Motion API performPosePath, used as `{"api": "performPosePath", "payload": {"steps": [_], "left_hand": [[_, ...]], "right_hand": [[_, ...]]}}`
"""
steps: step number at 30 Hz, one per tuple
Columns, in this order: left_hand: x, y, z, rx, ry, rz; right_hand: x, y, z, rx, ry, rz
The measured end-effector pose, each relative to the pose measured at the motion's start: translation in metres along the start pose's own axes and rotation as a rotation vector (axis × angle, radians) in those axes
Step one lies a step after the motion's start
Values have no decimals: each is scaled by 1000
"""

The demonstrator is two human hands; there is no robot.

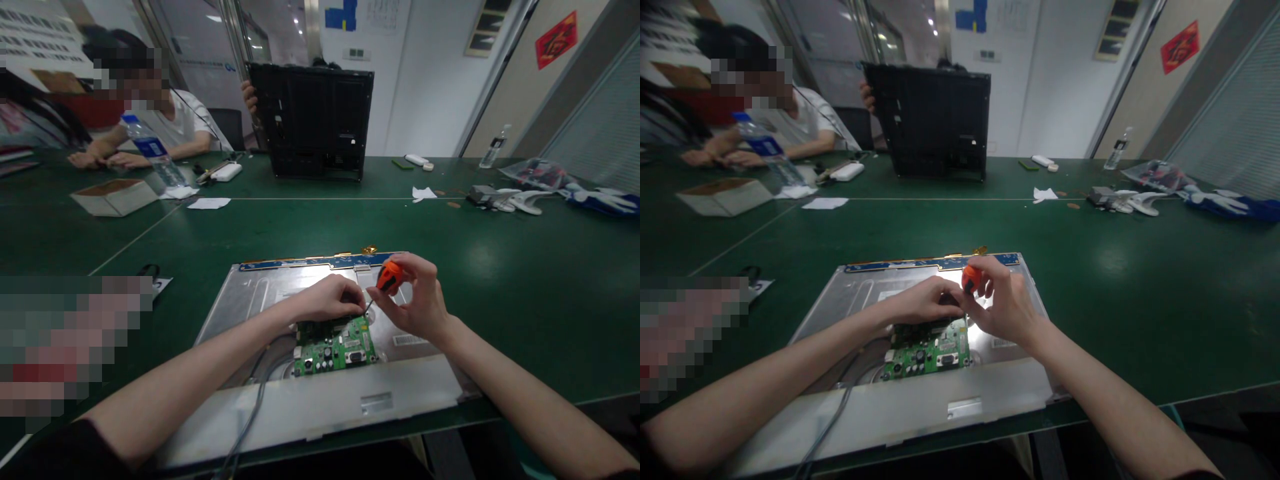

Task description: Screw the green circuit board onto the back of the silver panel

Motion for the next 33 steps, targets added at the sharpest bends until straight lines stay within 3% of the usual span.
{"api": "performPosePath", "payload": {"steps": [9, 22, 33], "left_hand": [[0, 0, -2, -2, 11, 13], [1, -2, -4, -13, -3, -3], [-1, -1, -2, 9, 4, -2]], "right_hand": [[6, -1, -3, -9, -24, -50], [5, -2, -3, 46, 15, -24], [4, 1, -3, -49, -29, -38]]}}
Point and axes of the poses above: each hand's wrist, its own x-axis towards the middle knuckle, its own y-axis out of the back of the hand, z = x × y, the point moved 8 cm from there along x, towards the middle knuckle, and after that the axes turned 11 degrees about y, right-handed, at the moved point
